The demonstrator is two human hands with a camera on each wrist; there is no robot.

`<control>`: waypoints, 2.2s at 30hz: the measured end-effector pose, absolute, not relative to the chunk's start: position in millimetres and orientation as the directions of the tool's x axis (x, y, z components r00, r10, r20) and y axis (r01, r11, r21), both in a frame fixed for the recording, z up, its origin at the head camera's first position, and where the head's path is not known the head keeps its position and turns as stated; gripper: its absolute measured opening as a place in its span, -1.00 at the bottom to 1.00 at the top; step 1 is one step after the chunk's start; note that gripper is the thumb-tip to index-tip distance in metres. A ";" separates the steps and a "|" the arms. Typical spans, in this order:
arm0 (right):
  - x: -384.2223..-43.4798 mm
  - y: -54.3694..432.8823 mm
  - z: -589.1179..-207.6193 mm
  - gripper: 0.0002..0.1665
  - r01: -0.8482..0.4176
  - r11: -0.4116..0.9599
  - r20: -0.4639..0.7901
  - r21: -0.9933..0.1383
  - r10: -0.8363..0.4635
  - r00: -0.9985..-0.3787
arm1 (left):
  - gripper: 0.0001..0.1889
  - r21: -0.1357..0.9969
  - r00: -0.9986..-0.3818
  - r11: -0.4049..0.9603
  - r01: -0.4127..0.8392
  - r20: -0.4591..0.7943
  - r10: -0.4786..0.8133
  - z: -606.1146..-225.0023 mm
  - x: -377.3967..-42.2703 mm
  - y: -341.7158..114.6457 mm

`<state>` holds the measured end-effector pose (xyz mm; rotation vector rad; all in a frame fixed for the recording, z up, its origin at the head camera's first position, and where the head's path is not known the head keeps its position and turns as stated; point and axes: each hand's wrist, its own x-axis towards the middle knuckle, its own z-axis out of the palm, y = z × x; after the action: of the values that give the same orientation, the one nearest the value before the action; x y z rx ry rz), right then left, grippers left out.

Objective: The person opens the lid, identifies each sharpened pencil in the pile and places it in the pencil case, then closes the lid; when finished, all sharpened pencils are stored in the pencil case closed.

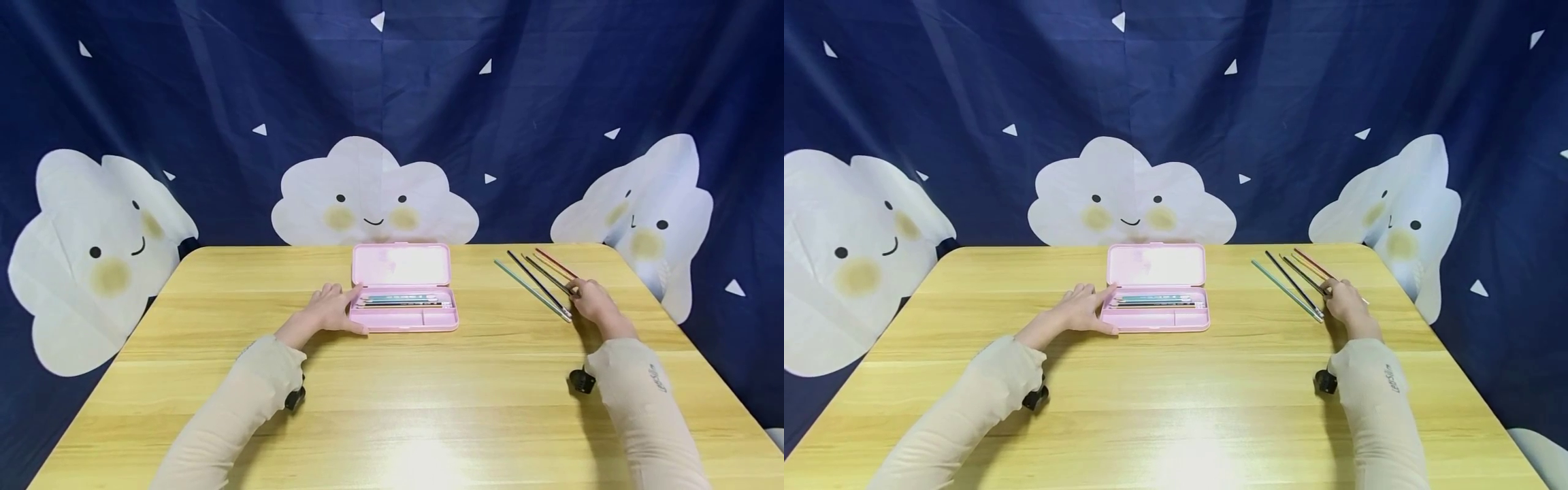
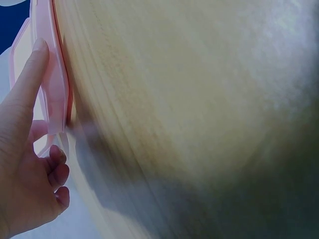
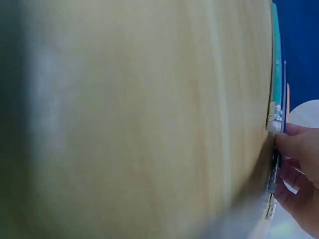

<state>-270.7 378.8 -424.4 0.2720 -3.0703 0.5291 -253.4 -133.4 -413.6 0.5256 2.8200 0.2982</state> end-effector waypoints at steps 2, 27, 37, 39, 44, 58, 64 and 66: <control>-270.1 380.3 -424.5 -0.73 -0.172 0.925 0.033 -0.339 -0.171 -0.985 | 0.13 0.244 -0.901 0.913 0.327 -0.212 0.380 -413.2 -253.5 -133.0; -267.6 264.1 -381.2 -0.74 -0.633 0.706 0.390 -0.318 -0.511 -0.766 | 0.13 0.266 -0.898 0.910 0.318 -0.222 0.379 -415.4 -254.1 -134.8; -282.8 191.3 -394.3 -0.69 -0.722 0.637 0.246 -0.270 -0.680 -0.691 | 0.13 0.258 -0.903 0.913 0.317 -0.211 0.374 -414.7 -252.6 -135.5; -286.0 178.7 -399.8 -0.72 -0.729 0.628 0.229 -0.272 -0.694 -0.683 | 0.13 0.261 -0.902 0.912 0.317 -0.214 0.375 -414.1 -252.6 -134.7; -293.4 152.6 -410.7 -0.74 -0.756 0.605 0.218 -0.248 -0.726 -0.652 | 0.14 0.255 -0.903 0.914 0.317 -0.215 0.373 -413.9 -253.1 -134.2; -297.1 151.1 -417.2 -0.79 -0.741 0.617 0.251 -0.263 -0.698 -0.671 | 0.13 0.259 -0.900 0.911 0.322 -0.215 0.379 -415.1 -255.4 -133.6; -291.4 179.4 -408.4 -0.81 -0.688 0.670 0.296 -0.280 -0.621 -0.726 | 0.13 0.259 -0.899 0.911 0.321 -0.219 0.379 -413.8 -254.1 -134.0; -291.6 194.7 -406.9 -0.80 -0.664 0.683 0.305 -0.305 -0.590 -0.747 | 0.13 0.260 -0.899 0.911 0.320 -0.219 0.378 -414.1 -254.1 -134.4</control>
<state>-291.6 194.7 -406.9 1.0205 -2.7119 0.5991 -254.1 -134.4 -414.1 0.5230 2.8085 0.3172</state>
